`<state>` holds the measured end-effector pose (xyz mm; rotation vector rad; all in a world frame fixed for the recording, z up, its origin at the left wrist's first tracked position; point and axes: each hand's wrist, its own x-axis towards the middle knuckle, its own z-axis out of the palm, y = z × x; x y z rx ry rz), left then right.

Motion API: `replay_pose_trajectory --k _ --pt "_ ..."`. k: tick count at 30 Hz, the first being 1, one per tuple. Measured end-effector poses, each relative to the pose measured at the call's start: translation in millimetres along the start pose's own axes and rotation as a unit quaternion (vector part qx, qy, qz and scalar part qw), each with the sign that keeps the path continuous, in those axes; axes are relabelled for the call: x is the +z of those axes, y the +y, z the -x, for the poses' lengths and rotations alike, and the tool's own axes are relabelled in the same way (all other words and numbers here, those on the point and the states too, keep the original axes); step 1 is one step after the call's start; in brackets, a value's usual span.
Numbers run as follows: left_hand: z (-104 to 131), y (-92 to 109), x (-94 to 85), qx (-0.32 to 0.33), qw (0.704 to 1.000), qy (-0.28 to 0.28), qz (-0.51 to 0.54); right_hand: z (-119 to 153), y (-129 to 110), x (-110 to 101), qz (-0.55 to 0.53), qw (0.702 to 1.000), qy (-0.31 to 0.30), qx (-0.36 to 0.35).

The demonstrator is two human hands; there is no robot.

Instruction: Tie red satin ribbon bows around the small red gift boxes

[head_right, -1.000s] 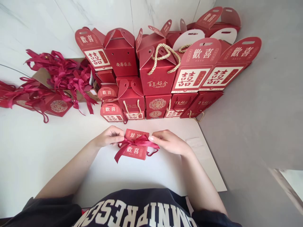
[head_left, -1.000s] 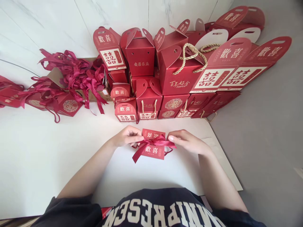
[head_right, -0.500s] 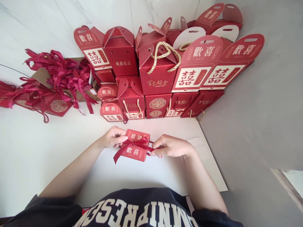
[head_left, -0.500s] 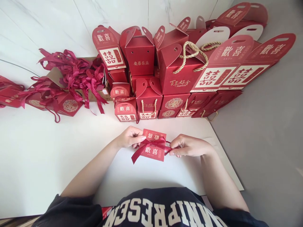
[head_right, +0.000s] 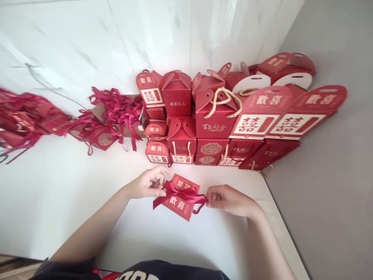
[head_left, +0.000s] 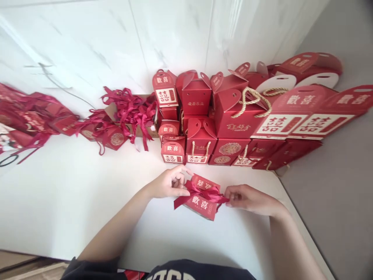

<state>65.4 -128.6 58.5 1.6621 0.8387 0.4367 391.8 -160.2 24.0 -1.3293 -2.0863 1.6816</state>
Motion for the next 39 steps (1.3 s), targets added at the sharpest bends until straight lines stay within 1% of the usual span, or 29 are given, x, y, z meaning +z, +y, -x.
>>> replay_pose_trajectory --k 1,2,3,4,5,6,7,8,9,10,11,13,15,18,21,24,27,29,31,34,36,37,39 --pt "7.2 -0.4 -8.1 0.003 0.998 0.049 -0.026 -1.5 4.0 0.5 0.017 1.000 0.020 0.008" --pt "15.5 -3.2 -19.3 0.006 0.992 0.116 -0.056 -3.7 8.5 1.4 0.032 0.998 0.041 0.020" --pt "25.1 -8.8 -33.2 0.006 0.974 0.207 -0.090 -6.6 13.3 2.6 0.048 0.996 0.067 0.038" --pt "36.1 -17.1 -49.1 -0.009 0.942 0.310 -0.124 -9.8 18.1 4.1 0.063 0.993 0.086 0.052" --pt "48.6 -27.6 -65.8 -0.039 0.888 0.430 -0.160 -13.0 22.7 5.7 0.074 0.991 0.097 0.061" --pt "62.0 -39.8 -82.3 -0.099 0.808 0.543 -0.207 -16.1 26.9 7.3 0.084 0.989 0.101 0.062" --pt "75.7 -53.1 -97.4 -0.177 0.706 0.639 -0.250 -18.8 30.5 8.9 0.094 0.989 0.099 0.061" --pt "89.0 -66.7 -110.2 -0.216 0.654 0.676 -0.260 -21.1 33.5 10.2 0.105 0.988 0.100 0.061" --pt "100.8 -80.1 -120.5 -0.245 0.625 0.693 -0.262 -23.0 35.7 11.2 0.115 0.986 0.104 0.062" --pt "110.4 -92.7 -128.3 -0.276 0.605 0.699 -0.263 -24.5 37.3 11.9 0.126 0.984 0.109 0.067" --pt "117.3 -104.2 -133.7 -0.307 0.591 0.699 -0.261 -25.7 38.3 12.2 0.136 0.982 0.114 0.071" --pt "122.5 -123.0 -139.6 -0.352 0.585 0.680 -0.266 -27.3 38.7 12.0 0.151 0.978 0.121 0.081" --pt "119.2 -136.2 -141.9 -0.379 0.595 0.651 -0.281 -28.0 38.4 11.2 0.163 0.975 0.123 0.088" --pt "110.6 -148.0 -143.5 -0.395 0.609 0.614 -0.311 -28.4 40.2 10.2 0.179 0.971 0.128 0.098" --pt "108.2 -154.4 -144.9 -0.399 0.612 0.598 -0.328 -29.1 46.3 10.7 0.185 0.969 0.130 0.101" --pt "109.4 -156.8 -146.6 -0.399 0.610 0.599 -0.332 -30.4 51.6 11.5 0.188 0.968 0.129 0.106" --pt "107.8 -154.6 -148.7 -0.391 0.593 0.622 -0.329 -31.4 51.6 11.9 0.193 0.967 0.126 0.109" --pt "104.5 -150.9 -150.1 -0.370 0.573 0.654 -0.328 -31.9 49.7 12.1 0.195 0.967 0.125 0.108" --pt "100.9 -146.6 -151.3 -0.319 0.564 0.695 -0.312 -32.5 47.9 12.8 0.196 0.967 0.125 0.108" --pt "97.8 -142.4 -154.1 -0.190 0.576 0.758 -0.239 -33.5 45.9 14.3 0.199 0.965 0.130 0.112" --pt "98.3 -142.3 -157.3 -0.123 0.580 0.788 -0.166 -33.7 43.2 15.3 0.204 0.963 0.137 0.113" --pt "99.1 -143.0 -159.4 -0.107 0.579 0.798 -0.130 -33.6 41.2 15.6 0.207 0.962 0.141 0.112" --pt "101.2 -145.1 -164.0 -0.111 0.581 0.803 -0.073 -33.0 36.4 16.0 0.213 0.959 0.150 0.107"
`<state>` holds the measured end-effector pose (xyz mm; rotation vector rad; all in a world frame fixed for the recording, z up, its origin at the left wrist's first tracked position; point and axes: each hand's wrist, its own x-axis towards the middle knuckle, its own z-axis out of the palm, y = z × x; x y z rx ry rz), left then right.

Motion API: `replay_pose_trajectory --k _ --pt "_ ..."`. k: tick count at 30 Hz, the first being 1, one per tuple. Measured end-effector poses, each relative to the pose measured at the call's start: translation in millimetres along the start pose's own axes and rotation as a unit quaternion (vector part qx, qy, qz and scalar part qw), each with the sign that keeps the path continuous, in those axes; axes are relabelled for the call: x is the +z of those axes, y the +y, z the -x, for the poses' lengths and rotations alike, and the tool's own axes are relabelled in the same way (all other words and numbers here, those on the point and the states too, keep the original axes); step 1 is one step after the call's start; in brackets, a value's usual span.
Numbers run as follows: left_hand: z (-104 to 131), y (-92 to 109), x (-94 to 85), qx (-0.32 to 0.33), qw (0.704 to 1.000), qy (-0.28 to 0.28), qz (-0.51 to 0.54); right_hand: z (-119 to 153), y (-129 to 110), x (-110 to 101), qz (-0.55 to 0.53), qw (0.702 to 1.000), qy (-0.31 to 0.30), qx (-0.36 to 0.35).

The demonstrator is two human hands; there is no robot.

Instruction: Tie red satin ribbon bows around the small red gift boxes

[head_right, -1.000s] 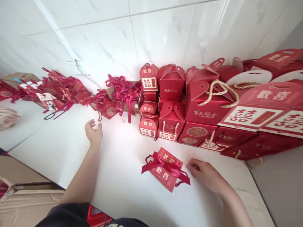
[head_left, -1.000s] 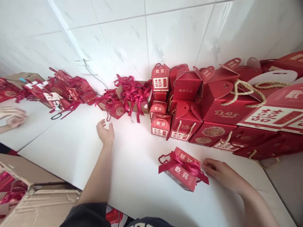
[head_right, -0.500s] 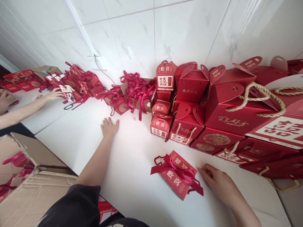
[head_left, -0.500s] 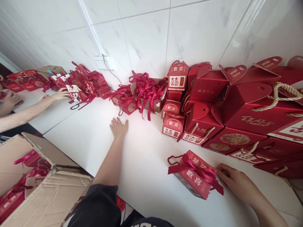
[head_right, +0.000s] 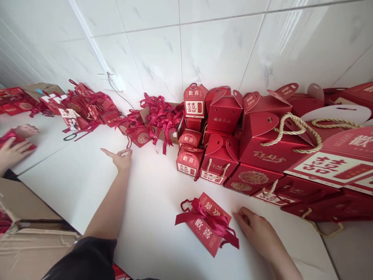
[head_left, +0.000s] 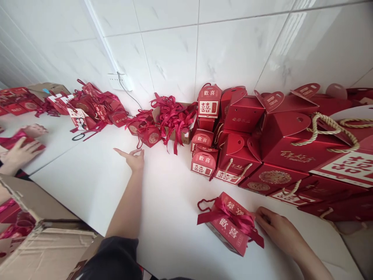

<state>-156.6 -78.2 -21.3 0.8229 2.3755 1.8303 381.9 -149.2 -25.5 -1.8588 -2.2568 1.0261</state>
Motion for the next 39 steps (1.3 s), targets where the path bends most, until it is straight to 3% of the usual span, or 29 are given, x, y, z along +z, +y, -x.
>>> replay_pose_trajectory --k 5,18,24,27,30,35,37,39 --pt "-8.1 -4.8 0.7 -0.035 0.998 -0.055 0.010 1.8 -3.1 -3.4 0.008 1.000 0.001 0.008" --pt "-5.0 -2.0 -0.3 -0.002 0.990 -0.117 -0.082 1.8 -0.6 -2.8 0.004 0.999 -0.024 0.044" --pt "12.0 14.0 -2.2 0.032 0.955 -0.233 -0.181 -0.7 1.7 1.0 0.013 0.999 -0.012 0.042" --pt "32.4 32.1 -3.6 0.051 0.933 -0.298 -0.196 -1.4 -0.1 -3.1 0.000 1.000 -0.001 0.028" --pt "64.7 62.6 -13.4 0.075 0.903 -0.384 -0.177 3.9 -8.1 -17.9 -0.033 0.999 -0.017 -0.006" --pt "147.1 124.5 -56.1 0.171 0.844 -0.501 -0.085 22.1 -44.5 -58.7 -0.042 0.995 0.040 -0.085" --pt "183.4 140.6 -73.2 0.203 0.802 -0.562 -0.011 28.0 -65.4 -73.1 -0.039 0.988 0.070 -0.131" --pt "214.7 148.2 -83.1 0.217 0.790 -0.572 0.026 30.8 -85.9 -82.5 -0.047 0.981 0.073 -0.173"
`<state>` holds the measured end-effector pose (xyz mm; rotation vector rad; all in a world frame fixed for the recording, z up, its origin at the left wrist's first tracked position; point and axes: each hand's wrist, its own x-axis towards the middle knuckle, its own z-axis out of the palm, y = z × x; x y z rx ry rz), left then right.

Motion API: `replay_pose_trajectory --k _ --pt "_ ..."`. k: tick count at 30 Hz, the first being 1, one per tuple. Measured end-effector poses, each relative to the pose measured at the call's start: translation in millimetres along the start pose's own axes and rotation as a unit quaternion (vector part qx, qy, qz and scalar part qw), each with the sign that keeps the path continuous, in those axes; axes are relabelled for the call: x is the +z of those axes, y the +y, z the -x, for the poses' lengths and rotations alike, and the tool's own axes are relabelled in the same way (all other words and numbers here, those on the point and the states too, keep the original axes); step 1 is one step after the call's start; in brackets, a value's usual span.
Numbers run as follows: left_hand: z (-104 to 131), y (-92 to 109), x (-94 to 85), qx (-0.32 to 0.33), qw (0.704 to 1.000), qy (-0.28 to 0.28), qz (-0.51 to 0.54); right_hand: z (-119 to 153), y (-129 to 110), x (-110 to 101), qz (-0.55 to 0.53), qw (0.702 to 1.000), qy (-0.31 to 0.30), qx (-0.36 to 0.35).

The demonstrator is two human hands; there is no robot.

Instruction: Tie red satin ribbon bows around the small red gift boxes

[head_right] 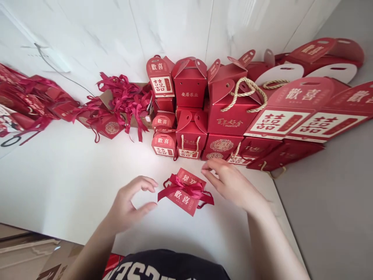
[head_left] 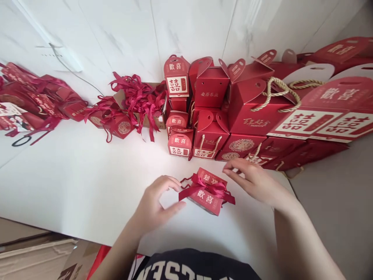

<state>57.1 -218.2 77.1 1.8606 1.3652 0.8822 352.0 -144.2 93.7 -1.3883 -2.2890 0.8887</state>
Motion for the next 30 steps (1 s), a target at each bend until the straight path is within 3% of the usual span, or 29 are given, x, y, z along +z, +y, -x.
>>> replay_pose_trajectory --k 4,9,12,17,22,30 --pt "6.8 7.9 31.7 -0.063 0.997 0.046 -0.024 -13.0 -26.8 0.9 -0.035 0.994 -0.057 -0.084" --pt "-0.4 -2.1 32.8 -0.204 0.978 -0.014 0.033 -18.1 -29.2 4.9 -0.013 0.992 -0.102 -0.076" --pt "-1.3 -4.3 27.9 -0.221 0.967 -0.059 0.116 -16.2 -21.1 -0.1 -0.022 0.988 -0.142 -0.051" --pt "1.6 -5.2 31.2 -0.254 0.922 -0.121 0.266 -19.4 -7.6 -4.4 -0.092 0.975 -0.179 -0.097" --pt "2.3 -7.6 36.2 -0.287 0.901 -0.094 0.312 -27.8 1.2 -0.3 -0.127 0.968 -0.184 -0.113" --pt "1.2 -11.4 35.3 -0.281 0.907 -0.075 0.304 -31.0 3.0 -4.6 -0.138 0.953 -0.225 -0.147"
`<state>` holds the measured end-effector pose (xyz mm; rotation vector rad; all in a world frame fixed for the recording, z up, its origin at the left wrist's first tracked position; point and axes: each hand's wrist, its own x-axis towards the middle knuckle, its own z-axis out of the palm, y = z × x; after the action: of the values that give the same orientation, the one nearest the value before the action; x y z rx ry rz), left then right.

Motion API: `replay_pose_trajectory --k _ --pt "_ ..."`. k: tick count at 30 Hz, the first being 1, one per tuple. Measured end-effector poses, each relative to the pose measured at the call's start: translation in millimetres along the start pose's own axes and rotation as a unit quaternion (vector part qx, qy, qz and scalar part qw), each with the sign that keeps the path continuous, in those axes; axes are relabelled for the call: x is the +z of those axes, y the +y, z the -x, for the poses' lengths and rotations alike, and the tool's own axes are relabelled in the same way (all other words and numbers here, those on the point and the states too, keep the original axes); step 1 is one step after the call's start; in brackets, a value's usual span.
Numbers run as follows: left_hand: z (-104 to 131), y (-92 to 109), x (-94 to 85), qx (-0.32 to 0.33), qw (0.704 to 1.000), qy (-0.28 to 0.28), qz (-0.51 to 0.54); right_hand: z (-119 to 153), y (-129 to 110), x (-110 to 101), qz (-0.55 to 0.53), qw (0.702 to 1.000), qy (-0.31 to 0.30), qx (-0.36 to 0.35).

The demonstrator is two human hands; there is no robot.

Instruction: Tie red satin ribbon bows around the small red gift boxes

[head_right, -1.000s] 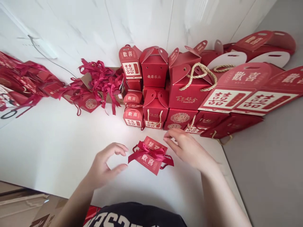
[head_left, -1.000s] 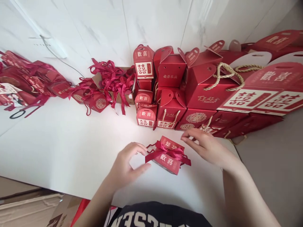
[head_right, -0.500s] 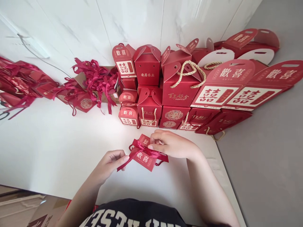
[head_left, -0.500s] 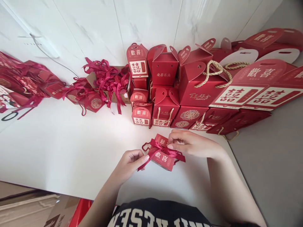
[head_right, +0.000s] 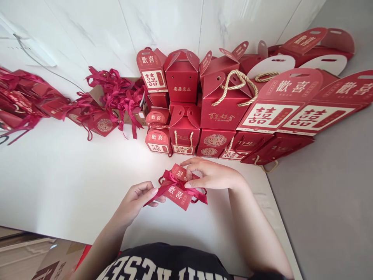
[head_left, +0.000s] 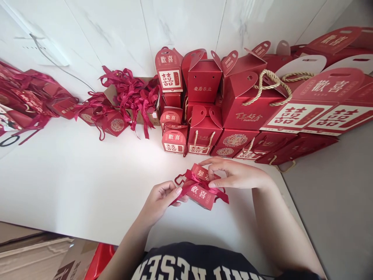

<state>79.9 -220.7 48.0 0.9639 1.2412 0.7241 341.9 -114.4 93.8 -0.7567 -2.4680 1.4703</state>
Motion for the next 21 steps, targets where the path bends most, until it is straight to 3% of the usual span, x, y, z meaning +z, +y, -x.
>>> replay_pose_trajectory --k 8,14,21 --pt "-9.0 10.1 -21.2 0.026 0.998 0.045 -0.027 -5.8 1.6 6.4 -0.035 0.998 0.051 -0.001" --pt "-6.9 10.4 -16.8 -0.017 0.997 -0.022 -0.066 -14.3 3.7 9.3 -0.058 0.998 0.022 -0.023" --pt "-5.0 8.2 -12.0 0.023 0.997 -0.045 -0.054 -15.6 13.4 6.4 -0.072 0.997 -0.002 -0.032"
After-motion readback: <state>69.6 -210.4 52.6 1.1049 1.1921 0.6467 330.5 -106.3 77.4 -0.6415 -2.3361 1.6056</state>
